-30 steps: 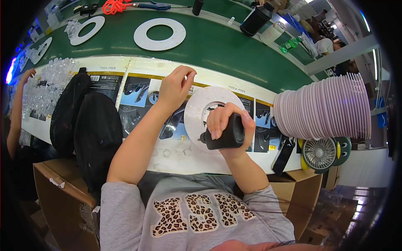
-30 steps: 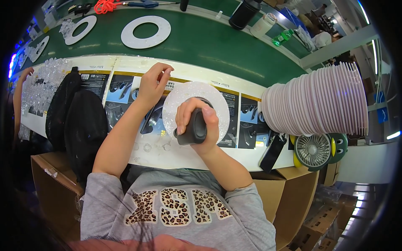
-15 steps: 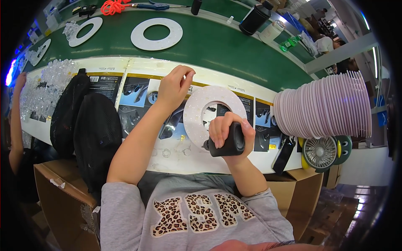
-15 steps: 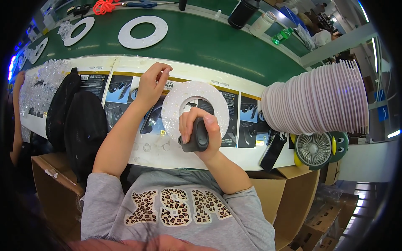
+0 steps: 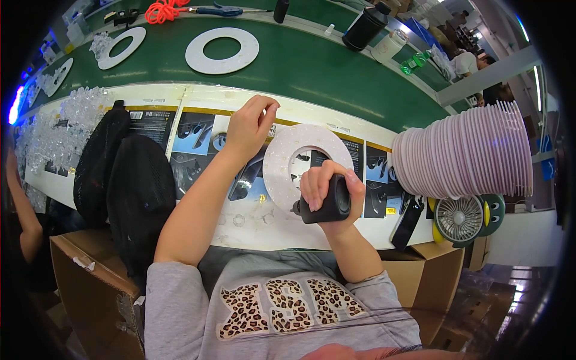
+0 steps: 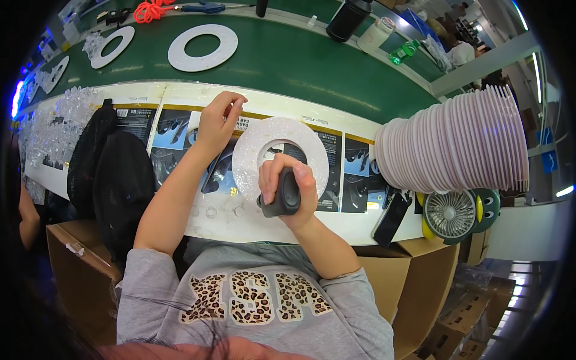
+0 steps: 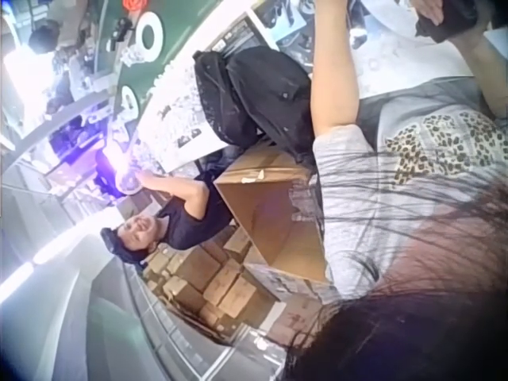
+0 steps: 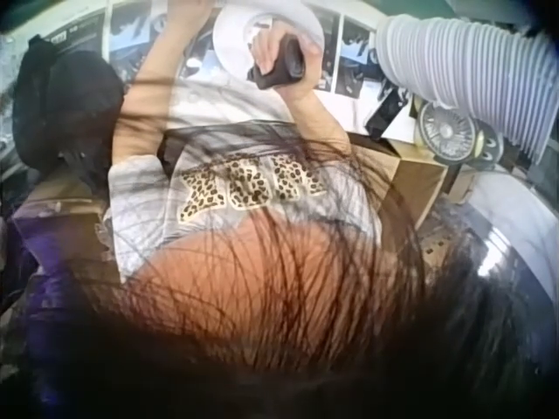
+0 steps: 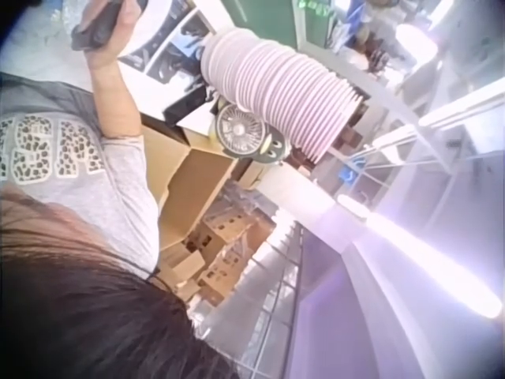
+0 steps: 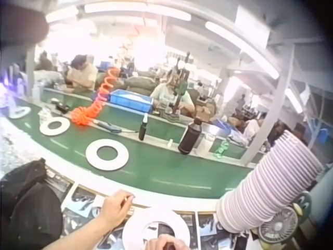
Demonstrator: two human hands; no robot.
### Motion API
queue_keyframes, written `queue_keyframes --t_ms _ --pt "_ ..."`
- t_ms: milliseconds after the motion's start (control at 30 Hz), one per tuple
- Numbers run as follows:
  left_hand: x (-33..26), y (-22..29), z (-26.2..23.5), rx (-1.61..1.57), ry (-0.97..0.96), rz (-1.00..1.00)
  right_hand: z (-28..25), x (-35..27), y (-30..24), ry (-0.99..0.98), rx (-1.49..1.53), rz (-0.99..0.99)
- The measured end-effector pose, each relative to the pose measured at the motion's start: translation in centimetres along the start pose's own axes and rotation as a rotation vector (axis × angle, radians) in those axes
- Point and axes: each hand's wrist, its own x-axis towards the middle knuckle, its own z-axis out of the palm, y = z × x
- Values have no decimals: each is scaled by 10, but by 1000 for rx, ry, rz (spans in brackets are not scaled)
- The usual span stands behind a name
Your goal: Applying seals to rings and assembling various components of baby bottles at an industrial workbench.
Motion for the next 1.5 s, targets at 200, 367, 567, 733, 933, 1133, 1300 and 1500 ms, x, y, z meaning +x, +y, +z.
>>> queue_keyframes --t_ms 200,367,567,733,933,1133,1300,1500 --pt "-2 0 1 -41 51 16 -1 2 -1 107 83 -26" --pt "-1 8 -4 -40 75 26 -21 5 -10 386 302 -8" --pt "5 45 -23 -110 89 -7 -75 10 -36 398 674 -41" --pt "8 108 -46 -39 -145 94 -129 25 -57 536 755 -69" --pt "-37 140 -20 343 -693 330 -169 38 -48 791 670 -144" --pt "-80 132 6 548 -803 411 -193 12 -27 783 580 -108" --pt "-85 129 6 536 -879 305 -192 11 -26 732 544 44" --pt "-74 132 3 571 -912 377 -176 19 -29 745 632 21"
